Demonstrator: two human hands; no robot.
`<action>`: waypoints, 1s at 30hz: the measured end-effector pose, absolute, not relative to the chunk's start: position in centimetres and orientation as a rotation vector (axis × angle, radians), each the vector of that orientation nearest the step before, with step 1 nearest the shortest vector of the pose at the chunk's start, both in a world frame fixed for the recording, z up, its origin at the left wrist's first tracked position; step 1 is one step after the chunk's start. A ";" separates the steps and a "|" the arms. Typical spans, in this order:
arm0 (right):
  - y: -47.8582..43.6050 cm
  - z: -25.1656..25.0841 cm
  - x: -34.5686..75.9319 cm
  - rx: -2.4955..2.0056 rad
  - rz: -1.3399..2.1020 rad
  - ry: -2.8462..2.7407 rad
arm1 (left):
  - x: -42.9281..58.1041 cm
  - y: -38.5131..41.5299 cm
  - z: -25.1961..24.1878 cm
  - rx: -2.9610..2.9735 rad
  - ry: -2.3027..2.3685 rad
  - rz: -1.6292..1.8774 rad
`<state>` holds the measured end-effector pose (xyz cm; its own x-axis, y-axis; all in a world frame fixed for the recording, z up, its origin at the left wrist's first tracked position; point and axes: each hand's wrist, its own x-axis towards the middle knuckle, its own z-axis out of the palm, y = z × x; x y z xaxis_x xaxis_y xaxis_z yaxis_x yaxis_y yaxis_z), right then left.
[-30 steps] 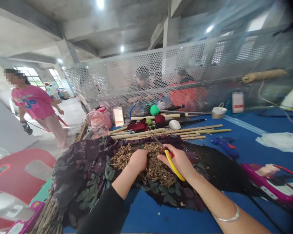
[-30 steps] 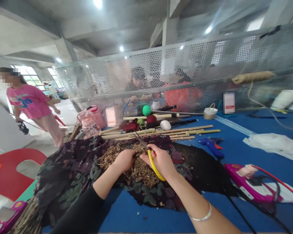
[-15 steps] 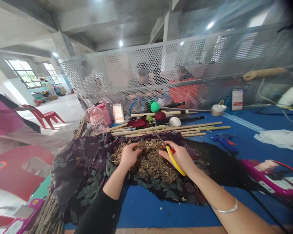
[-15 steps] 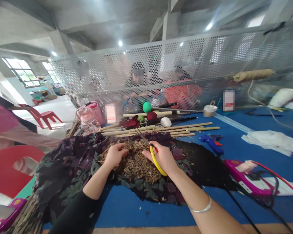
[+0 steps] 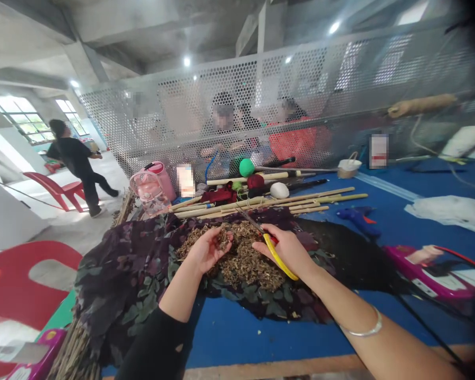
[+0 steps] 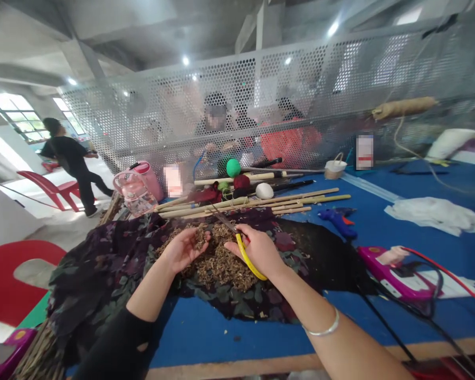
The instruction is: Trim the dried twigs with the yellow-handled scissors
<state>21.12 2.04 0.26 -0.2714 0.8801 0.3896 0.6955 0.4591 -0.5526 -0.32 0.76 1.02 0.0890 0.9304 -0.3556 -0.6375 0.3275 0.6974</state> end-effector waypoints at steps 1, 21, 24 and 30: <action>2.0 0.3 21.1 -1.305 0.362 -2.050 | -0.2 0.7 1.0 0.452 0.884 1.210; 2.1 0.1 21.2 -1.317 0.397 -2.060 | 0.2 0.5 1.0 0.469 0.784 1.228; 2.1 0.2 21.2 -1.320 0.390 -2.063 | 0.4 0.3 0.8 0.530 0.813 1.282; 1.9 0.3 21.0 -1.299 0.396 -2.079 | 0.7 -0.4 0.5 0.519 0.865 1.335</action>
